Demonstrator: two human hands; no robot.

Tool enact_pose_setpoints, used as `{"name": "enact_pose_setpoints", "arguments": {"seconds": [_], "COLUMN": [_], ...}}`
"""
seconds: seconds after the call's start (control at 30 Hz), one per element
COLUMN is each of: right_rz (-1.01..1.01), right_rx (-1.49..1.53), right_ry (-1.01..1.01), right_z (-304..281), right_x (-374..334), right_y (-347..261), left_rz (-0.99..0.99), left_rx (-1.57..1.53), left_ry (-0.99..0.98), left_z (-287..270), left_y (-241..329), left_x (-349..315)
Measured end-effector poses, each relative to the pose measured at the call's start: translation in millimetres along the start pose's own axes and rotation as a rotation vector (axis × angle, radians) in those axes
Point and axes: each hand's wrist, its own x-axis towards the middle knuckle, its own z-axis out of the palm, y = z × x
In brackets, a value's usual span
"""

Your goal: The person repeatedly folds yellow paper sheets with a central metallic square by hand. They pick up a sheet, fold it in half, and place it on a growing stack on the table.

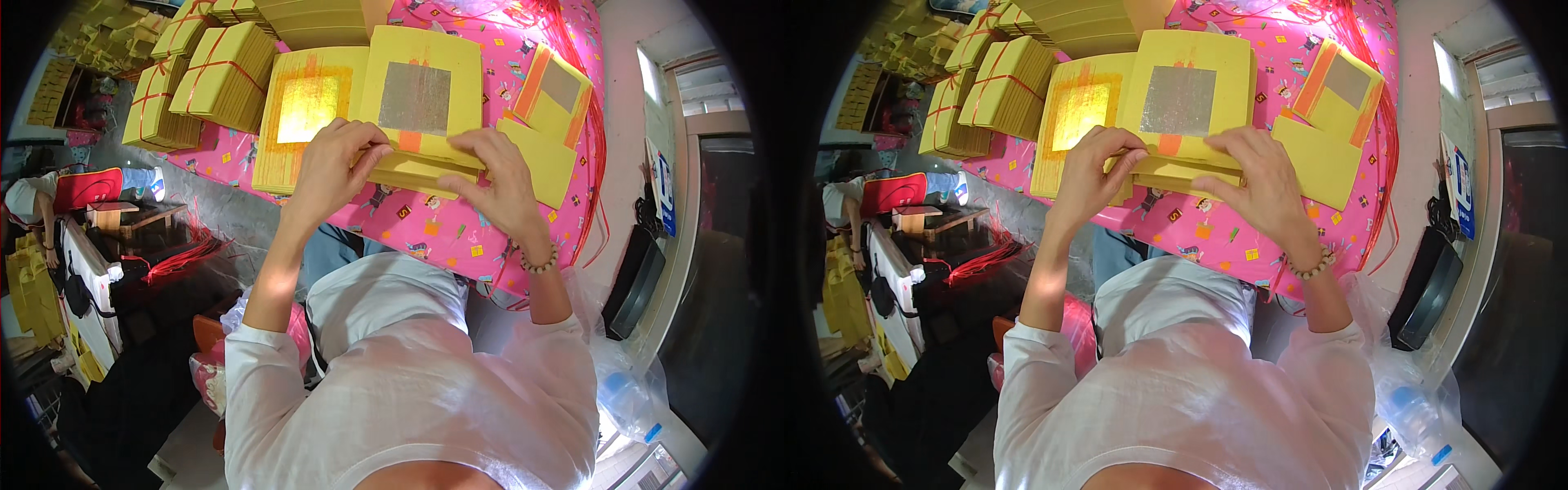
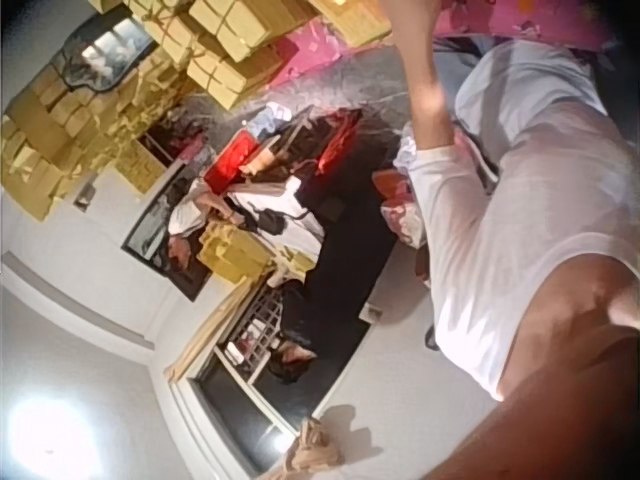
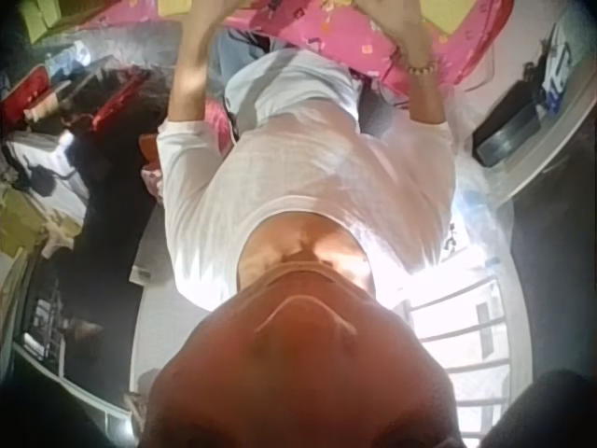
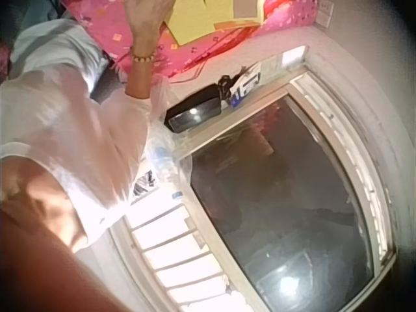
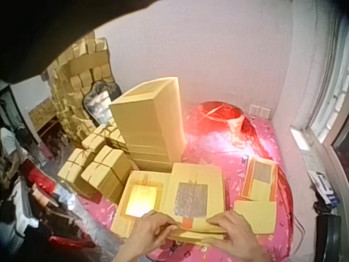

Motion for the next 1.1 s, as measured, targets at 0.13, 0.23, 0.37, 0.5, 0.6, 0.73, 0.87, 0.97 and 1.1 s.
{"name": "enact_pose_setpoints", "arguments": {"seconds": [0.13,0.23,0.37,0.5,0.6,0.73,0.87,0.97,1.1], "right_rz": [-0.040,0.012,0.038,0.018,-0.006,-0.045,-0.069,0.013,0.134], "right_rx": [-0.078,0.027,-0.016,-0.052,-0.082,-0.094,-0.037,0.051,0.111], "right_ry": [0.189,0.089,-0.195,-0.215,-0.268,-0.294,-0.280,-0.257,-0.263], "right_z": [-8.2,-15.9,-20.1,-15.3,-19.2,-24.6,-25.5,-20.3,-18.0], "right_x": [0.0,-17.6,-18.4,-8.5,-4.4,1.0,0.2,-1.4,-0.8], "right_y": [-3.8,11.1,27.3,31.6,35.7,30.9,30.0,22.6,16.6], "left_rz": [0.015,-0.045,-0.064,0.026,-0.043,0.171,0.207,0.215,0.213], "left_rx": [0.031,0.015,-0.030,-0.042,-0.049,0.043,0.092,0.123,0.143], "left_ry": [0.014,-0.011,0.008,0.080,0.013,0.015,-0.072,-0.110,-0.127], "left_z": [0.6,0.0,2.0,8.0,5.3,0.4,0.1,-1.9,-0.6], "left_y": [-0.2,-1.1,-3.1,-10.5,-9.3,-3.4,-1.4,3.9,1.0], "left_x": [4.0,6.4,10.2,10.6,9.6,10.2,8.3,8.6,9.2]}}
